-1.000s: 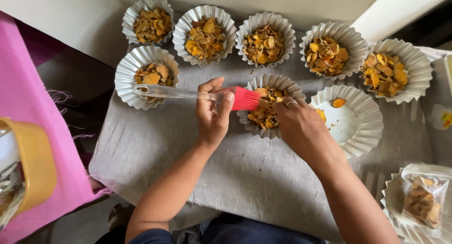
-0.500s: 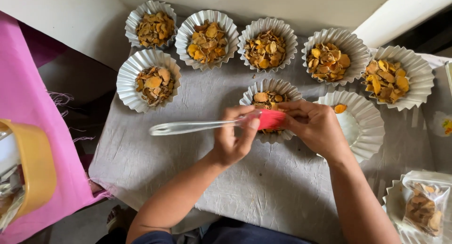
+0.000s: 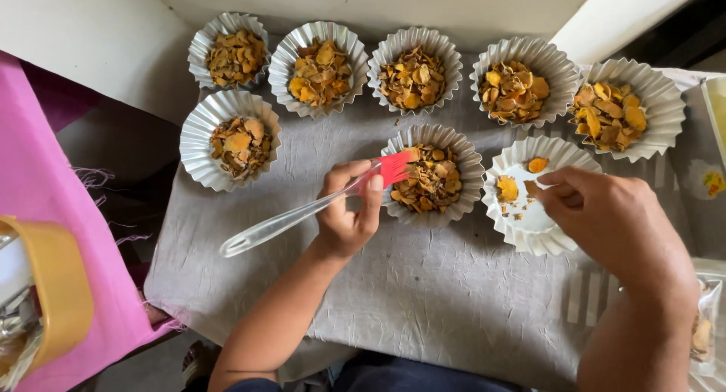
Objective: Sorting and packaging dried tea leaves into small bags and arranging them in paper liners using a brush.
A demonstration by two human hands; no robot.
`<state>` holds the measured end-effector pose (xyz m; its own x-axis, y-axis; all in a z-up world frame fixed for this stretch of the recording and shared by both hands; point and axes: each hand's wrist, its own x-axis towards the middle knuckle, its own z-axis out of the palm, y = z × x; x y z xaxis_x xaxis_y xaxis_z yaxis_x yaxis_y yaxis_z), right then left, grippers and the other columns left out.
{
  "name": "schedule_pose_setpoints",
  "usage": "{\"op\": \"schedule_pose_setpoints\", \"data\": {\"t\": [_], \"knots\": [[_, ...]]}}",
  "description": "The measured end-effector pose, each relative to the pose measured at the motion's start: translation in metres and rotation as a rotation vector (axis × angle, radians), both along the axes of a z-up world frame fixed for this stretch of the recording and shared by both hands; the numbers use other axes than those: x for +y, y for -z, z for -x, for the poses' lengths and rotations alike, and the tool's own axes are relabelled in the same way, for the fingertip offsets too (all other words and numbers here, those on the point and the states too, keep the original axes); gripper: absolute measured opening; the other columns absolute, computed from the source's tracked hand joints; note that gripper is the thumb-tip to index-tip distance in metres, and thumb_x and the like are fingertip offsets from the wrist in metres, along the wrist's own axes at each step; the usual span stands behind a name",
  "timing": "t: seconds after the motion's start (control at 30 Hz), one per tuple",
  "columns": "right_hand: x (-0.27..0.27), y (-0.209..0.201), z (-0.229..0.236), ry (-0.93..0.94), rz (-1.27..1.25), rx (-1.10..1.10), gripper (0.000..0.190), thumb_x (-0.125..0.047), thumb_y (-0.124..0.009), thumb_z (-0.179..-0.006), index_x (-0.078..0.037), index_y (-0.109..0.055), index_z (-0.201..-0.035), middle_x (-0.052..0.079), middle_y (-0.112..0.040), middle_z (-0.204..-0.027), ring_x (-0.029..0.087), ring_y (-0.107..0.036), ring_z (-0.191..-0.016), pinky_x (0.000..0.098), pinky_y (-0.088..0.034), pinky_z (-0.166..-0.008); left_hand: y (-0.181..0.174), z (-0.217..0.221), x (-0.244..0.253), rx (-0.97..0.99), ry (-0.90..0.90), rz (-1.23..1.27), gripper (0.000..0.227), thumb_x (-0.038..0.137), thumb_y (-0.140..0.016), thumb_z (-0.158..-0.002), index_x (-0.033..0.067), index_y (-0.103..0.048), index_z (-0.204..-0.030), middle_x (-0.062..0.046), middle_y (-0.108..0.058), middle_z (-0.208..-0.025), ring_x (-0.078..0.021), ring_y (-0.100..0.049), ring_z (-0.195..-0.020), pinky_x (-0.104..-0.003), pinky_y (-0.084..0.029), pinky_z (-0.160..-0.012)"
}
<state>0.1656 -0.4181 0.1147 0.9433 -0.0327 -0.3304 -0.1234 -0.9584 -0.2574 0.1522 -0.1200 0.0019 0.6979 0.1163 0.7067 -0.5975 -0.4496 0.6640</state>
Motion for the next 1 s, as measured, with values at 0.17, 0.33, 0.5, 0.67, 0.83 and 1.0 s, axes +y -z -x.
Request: {"op": "schedule_pose_setpoints", "data": {"t": [0.17, 0.33, 0.5, 0.67, 0.83, 1.0], "knots": [[0.037, 0.016, -0.009, -0.223, -0.139, -0.130, 0.044, -0.031, -0.059, -0.099, -0.014, -0.062, -0.139, 0.009, -0.070, -0.132, 0.027, -0.072, -0.106, 0.0436, -0.055, -0.102, 0.009, -0.003, -0.001, -0.004, 0.018, 0.000, 0.024, 0.019, -0.061, -0.103, 0.0023, -0.056, -0.120, -0.014, -0.068, -0.107, -0.0239, -0.071, -0.089, -0.030, -0.061, -0.076], [0.093, 0.105, -0.032, -0.536, -0.172, -0.512, 0.028, -0.018, -0.069, -0.091, -0.016, -0.073, -0.118, 0.012, -0.076, -0.093, 0.033, -0.073, -0.083, 0.0443, -0.062, -0.070, 0.016, -0.009, -0.001, -0.094, -0.054, 0.089, 0.020, 0.010, -0.070, -0.095, -0.0043, -0.065, -0.108, -0.015, -0.072, -0.094, -0.0276, -0.074, -0.084, -0.033, -0.059, -0.072], [0.104, 0.134, -0.040, -0.520, -0.138, -0.429, 0.016, -0.032, -0.069, -0.093, -0.019, -0.073, -0.100, 0.006, -0.060, -0.101, 0.029, -0.068, -0.096, 0.0415, -0.063, -0.068, 0.008, -0.010, -0.001, -0.094, -0.031, 0.090, 0.017, 0.009, -0.070, -0.094, -0.0031, -0.067, -0.106, -0.013, -0.071, -0.087, -0.0252, -0.072, -0.075, -0.031, -0.059, -0.065], [0.089, 0.086, -0.023, -0.267, -0.593, -0.314, 0.015, -0.023, -0.077, -0.091, -0.016, -0.074, -0.103, 0.006, -0.072, -0.100, 0.025, -0.072, -0.096, 0.0383, -0.061, -0.078, 0.009, -0.006, -0.005, -0.073, -0.011, 0.119, 0.019, 0.010, -0.072, -0.093, -0.0024, -0.067, -0.107, -0.013, -0.071, -0.088, -0.0233, -0.072, -0.075, -0.030, -0.058, -0.063], [0.076, 0.068, -0.019, 0.147, -1.252, 0.014, 0.027, -0.004, -0.074, -0.092, 0.009, -0.070, -0.115, 0.024, -0.077, -0.097, 0.021, -0.075, -0.087, 0.0359, -0.063, -0.081, 0.039, 0.005, -0.024, -0.039, 0.109, 0.374, 0.025, 0.009, -0.071, -0.094, -0.0054, -0.063, -0.112, -0.014, -0.069, -0.096, -0.0186, -0.069, -0.088, -0.033, -0.058, -0.075], [0.073, 0.062, -0.014, 0.095, -1.300, 0.072, 0.025, 0.003, -0.071, -0.090, 0.010, -0.070, -0.114, 0.024, -0.078, -0.096, 0.024, -0.076, -0.087, 0.0380, -0.064, -0.079, 0.055, -0.008, -0.027, -0.030, 0.124, 0.202, 0.018, 0.009, -0.070, -0.095, -0.0035, -0.065, -0.108, -0.016, -0.071, -0.092, -0.0278, -0.073, -0.082, -0.036, -0.059, -0.072]]}}
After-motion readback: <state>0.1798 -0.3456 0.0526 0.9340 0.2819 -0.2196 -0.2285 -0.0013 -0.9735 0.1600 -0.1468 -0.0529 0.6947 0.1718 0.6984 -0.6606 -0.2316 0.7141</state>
